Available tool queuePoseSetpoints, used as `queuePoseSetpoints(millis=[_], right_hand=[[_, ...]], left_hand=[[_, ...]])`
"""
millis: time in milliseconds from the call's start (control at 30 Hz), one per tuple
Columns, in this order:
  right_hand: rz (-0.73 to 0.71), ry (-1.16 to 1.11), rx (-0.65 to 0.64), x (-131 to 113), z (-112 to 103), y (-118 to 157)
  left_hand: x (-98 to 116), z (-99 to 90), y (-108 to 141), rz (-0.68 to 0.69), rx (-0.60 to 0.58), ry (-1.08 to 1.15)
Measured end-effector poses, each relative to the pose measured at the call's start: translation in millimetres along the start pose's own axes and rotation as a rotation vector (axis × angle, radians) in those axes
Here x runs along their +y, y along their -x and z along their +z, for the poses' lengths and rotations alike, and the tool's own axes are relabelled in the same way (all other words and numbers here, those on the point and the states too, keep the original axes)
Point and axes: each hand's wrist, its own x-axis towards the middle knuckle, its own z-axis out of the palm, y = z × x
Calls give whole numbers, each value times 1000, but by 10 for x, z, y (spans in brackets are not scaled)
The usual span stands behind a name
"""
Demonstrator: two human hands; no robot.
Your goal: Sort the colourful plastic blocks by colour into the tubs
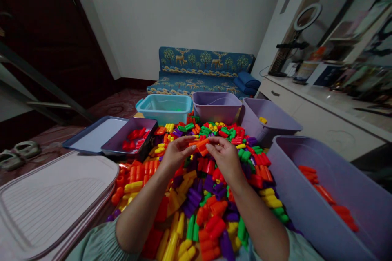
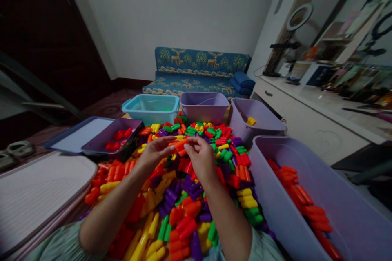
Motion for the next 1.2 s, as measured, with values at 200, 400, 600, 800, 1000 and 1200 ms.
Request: queuePoseSetpoints(millis=[200, 400, 600, 800, 1000, 1200], right_hand=[[17, 58, 1, 29, -19, -4], [45, 119, -35, 86, -24, -4], [178, 169, -62, 58, 17, 40], [188, -14, -40, 56, 23, 23], [206, -169, -114, 19, 50, 37], [174, -248, -43, -146, 17, 43]], left_hand=[[-21, -14, 34, -69, -148, 110], [-69, -18, 27, -47, -281, 121], [-149, -11, -17, -26, -241, 89], [-66, -19, 31, -94, -246, 86], [126, 103, 112, -37, -333, -58], [385, 423, 82, 188, -277, -398]])
